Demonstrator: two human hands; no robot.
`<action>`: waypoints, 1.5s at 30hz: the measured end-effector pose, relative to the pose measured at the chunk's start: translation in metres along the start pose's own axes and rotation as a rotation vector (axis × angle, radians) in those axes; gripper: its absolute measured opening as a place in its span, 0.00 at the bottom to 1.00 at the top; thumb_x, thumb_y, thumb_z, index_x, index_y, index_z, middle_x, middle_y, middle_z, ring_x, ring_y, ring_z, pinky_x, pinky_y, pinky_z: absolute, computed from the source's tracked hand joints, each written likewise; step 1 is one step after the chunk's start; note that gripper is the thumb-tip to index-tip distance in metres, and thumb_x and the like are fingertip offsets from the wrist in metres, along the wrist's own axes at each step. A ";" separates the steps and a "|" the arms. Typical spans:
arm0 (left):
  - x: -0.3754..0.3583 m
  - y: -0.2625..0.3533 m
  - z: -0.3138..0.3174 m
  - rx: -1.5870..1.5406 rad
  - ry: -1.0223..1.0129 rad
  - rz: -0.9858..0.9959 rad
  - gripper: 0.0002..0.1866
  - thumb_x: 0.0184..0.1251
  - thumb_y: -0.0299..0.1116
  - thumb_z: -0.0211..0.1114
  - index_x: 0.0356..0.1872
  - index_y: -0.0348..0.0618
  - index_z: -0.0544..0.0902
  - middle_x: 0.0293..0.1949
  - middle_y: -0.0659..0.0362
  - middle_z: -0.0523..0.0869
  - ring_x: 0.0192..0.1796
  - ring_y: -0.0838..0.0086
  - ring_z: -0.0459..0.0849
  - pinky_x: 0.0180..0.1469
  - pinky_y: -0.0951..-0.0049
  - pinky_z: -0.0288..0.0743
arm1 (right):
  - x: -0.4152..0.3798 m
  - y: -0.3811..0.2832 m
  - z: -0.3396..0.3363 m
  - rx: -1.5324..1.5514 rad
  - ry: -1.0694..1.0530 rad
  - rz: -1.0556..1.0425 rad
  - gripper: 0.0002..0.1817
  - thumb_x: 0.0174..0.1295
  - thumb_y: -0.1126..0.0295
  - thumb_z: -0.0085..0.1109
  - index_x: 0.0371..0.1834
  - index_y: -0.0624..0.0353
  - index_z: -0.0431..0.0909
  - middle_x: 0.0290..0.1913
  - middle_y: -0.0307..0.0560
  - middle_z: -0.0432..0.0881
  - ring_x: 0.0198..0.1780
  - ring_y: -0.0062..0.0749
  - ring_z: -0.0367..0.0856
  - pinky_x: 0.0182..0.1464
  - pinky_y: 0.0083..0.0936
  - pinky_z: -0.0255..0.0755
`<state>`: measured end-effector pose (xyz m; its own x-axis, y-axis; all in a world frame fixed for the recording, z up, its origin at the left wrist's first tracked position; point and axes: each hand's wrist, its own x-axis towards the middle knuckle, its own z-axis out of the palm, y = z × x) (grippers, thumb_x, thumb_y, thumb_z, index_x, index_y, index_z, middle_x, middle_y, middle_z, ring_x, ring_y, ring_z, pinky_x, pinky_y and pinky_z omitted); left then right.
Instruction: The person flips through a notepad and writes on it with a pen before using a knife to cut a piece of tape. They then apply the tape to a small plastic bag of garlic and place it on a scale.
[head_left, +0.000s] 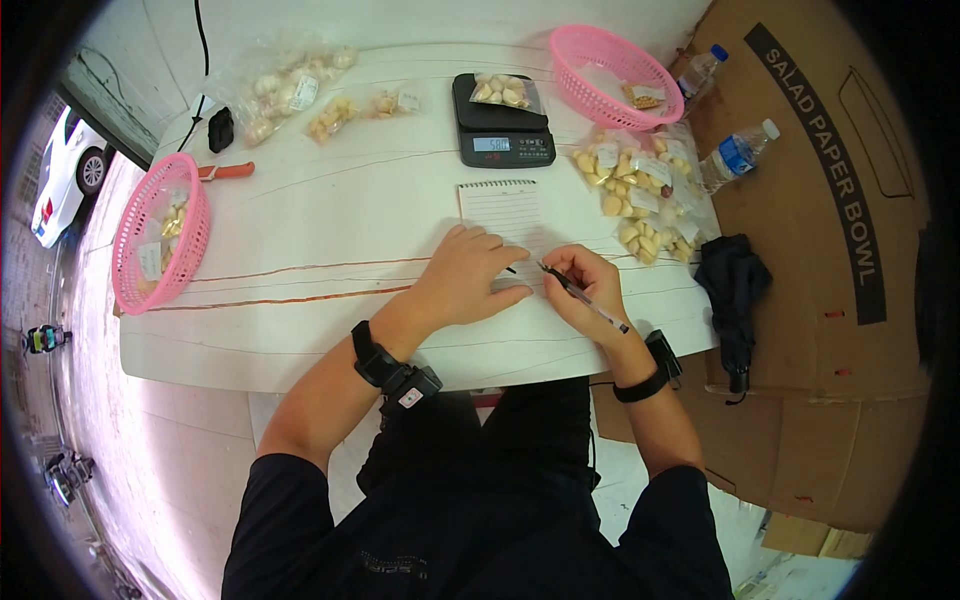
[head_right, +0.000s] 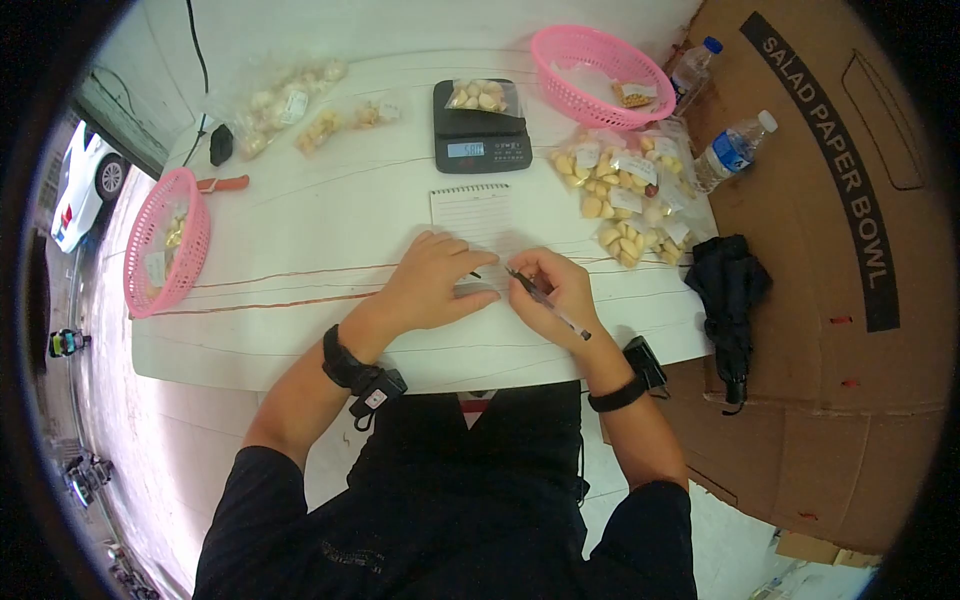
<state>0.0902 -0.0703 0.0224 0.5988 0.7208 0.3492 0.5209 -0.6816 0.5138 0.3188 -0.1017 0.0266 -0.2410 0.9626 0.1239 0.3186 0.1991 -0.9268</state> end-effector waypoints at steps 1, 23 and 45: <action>0.000 0.000 0.000 0.000 -0.001 0.000 0.24 0.59 0.48 0.73 0.52 0.46 0.87 0.40 0.56 0.86 0.47 0.59 0.81 0.54 0.59 0.69 | -0.001 0.002 0.000 0.001 0.000 0.000 0.08 0.65 0.80 0.61 0.46 0.64 0.80 0.33 0.29 0.78 0.32 0.08 0.72 0.34 0.11 0.67; 0.003 0.004 -0.008 -0.134 0.083 -0.022 0.21 0.61 0.42 0.74 0.52 0.43 0.87 0.37 0.55 0.87 0.43 0.58 0.83 0.51 0.61 0.70 | 0.001 0.010 0.011 -0.026 0.155 -0.040 0.09 0.66 0.76 0.62 0.48 0.64 0.81 0.35 0.43 0.82 0.34 0.21 0.78 0.38 0.20 0.73; 0.002 -0.051 -0.015 0.350 0.410 -0.254 0.12 0.59 0.26 0.64 0.44 0.38 0.85 0.39 0.51 0.81 0.44 0.55 0.78 0.48 0.55 0.71 | 0.001 0.006 0.010 -0.081 0.154 -0.115 0.09 0.65 0.76 0.60 0.47 0.64 0.81 0.34 0.44 0.82 0.33 0.24 0.79 0.38 0.22 0.74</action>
<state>0.0556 -0.0320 0.0085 0.1813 0.8092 0.5589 0.8285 -0.4318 0.3565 0.3112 -0.1011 0.0174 -0.1389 0.9481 0.2859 0.3708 0.3175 -0.8728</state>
